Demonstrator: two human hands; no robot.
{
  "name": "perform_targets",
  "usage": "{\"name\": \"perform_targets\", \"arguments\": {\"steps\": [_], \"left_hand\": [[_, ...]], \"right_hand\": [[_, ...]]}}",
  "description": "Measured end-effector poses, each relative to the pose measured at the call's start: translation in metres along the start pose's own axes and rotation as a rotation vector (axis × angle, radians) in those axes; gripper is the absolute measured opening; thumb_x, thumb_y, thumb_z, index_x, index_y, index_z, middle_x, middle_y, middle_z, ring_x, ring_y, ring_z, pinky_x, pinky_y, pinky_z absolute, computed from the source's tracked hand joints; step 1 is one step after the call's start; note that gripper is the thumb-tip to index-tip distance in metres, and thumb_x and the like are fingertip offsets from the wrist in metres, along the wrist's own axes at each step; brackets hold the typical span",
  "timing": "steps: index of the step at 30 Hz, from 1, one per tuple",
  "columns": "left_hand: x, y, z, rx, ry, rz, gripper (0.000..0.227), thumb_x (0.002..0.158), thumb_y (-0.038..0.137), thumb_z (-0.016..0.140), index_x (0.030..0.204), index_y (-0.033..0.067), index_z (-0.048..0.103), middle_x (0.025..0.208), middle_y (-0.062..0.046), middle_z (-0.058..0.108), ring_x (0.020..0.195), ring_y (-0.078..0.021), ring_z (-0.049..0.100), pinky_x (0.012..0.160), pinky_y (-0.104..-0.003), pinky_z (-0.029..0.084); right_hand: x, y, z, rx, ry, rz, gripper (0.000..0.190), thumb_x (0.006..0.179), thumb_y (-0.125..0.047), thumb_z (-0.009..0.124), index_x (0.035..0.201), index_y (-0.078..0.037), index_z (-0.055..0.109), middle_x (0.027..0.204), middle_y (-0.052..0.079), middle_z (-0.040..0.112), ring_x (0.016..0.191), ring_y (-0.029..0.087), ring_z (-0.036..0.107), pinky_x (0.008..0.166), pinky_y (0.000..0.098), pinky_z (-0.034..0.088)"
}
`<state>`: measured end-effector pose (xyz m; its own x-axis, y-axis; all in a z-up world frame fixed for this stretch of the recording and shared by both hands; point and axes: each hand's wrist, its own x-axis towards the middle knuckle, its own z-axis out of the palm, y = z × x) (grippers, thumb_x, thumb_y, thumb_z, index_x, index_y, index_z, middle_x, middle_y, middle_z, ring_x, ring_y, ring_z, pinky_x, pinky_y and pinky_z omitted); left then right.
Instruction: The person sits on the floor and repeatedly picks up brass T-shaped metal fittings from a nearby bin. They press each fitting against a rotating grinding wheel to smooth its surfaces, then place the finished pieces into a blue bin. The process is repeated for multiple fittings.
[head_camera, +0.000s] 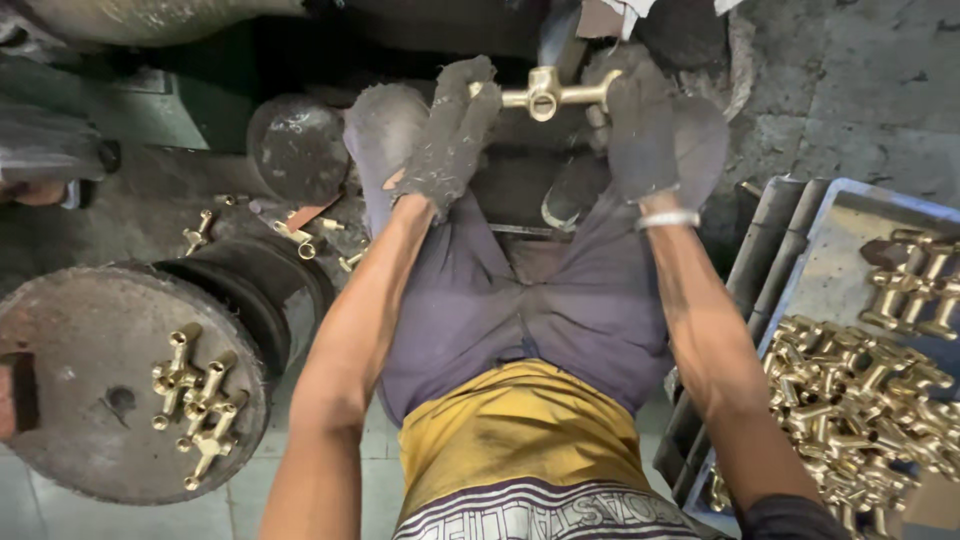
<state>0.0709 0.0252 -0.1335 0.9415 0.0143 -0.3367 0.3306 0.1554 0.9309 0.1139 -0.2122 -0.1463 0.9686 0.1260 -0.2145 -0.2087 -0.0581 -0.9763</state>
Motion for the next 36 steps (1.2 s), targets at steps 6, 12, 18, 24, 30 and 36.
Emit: {"name": "perform_targets", "arguments": {"steps": [6,12,18,24,30,36], "left_hand": [[0.032,-0.049,0.012,0.019,0.156,0.040,0.036,0.106,0.028,0.058,0.135,0.0084,0.053,0.093,-0.002,0.061,0.076,-0.0091,0.057,0.065,-0.028,0.050],[0.048,-0.093,0.007,0.646,0.153,0.511,0.021,0.112,0.024,0.048,0.125,0.0110,0.058,0.111,-0.007,0.058,0.102,-0.0144,0.056,0.087,-0.030,0.048],[0.053,-0.086,0.010,0.109,0.185,-0.062,0.035,0.102,0.040,0.060,0.108,0.0058,0.060,0.097,-0.008,0.062,0.091,-0.0175,0.058,0.083,-0.033,0.047],[0.050,-0.063,0.012,-0.103,0.088,-0.395,0.037,0.098,0.043,0.058,0.091,0.0063,0.055,0.068,-0.010,0.056,0.051,-0.0200,0.053,0.047,-0.040,0.042],[0.057,-0.045,0.013,-0.310,0.120,-0.601,0.028,0.099,0.036,0.057,0.090,0.0101,0.053,0.065,-0.005,0.049,0.043,-0.0178,0.042,0.038,-0.038,0.036],[-0.004,-0.021,0.004,-0.277,-0.188,-0.264,0.034,0.103,0.032,0.056,0.114,0.0003,0.057,0.077,-0.004,0.063,0.054,-0.0121,0.056,0.046,-0.029,0.045]], "right_hand": [[0.030,0.044,-0.003,0.114,-0.002,0.040,0.012,0.114,-0.022,0.051,0.109,-0.010,0.053,0.078,0.001,0.052,0.061,0.011,0.047,0.050,0.0282,0.037],[0.037,0.065,-0.010,-0.116,-0.020,-0.012,0.014,0.113,-0.022,0.052,0.109,-0.009,0.055,0.082,0.004,0.055,0.065,0.014,0.051,0.054,0.0307,0.039],[0.025,0.065,-0.024,-0.392,-0.027,-0.073,0.015,0.112,-0.022,0.053,0.108,-0.008,0.057,0.085,0.007,0.059,0.068,0.018,0.055,0.058,0.0332,0.042],[0.023,0.043,-0.021,-0.533,-0.055,-0.138,0.016,0.110,-0.022,0.054,0.108,-0.007,0.059,0.089,0.009,0.062,0.072,0.021,0.059,0.062,0.0357,0.044],[0.040,-0.007,0.009,-0.711,-0.133,-0.194,0.018,0.109,-0.022,0.054,0.108,-0.006,0.061,0.093,0.012,0.065,0.075,0.025,0.063,0.066,0.0382,0.047],[-0.019,-0.070,0.010,-0.868,-0.053,-0.559,0.020,0.108,-0.022,0.055,0.108,-0.004,0.063,0.096,0.015,0.068,0.079,0.029,0.066,0.070,0.0407,0.050]]}}
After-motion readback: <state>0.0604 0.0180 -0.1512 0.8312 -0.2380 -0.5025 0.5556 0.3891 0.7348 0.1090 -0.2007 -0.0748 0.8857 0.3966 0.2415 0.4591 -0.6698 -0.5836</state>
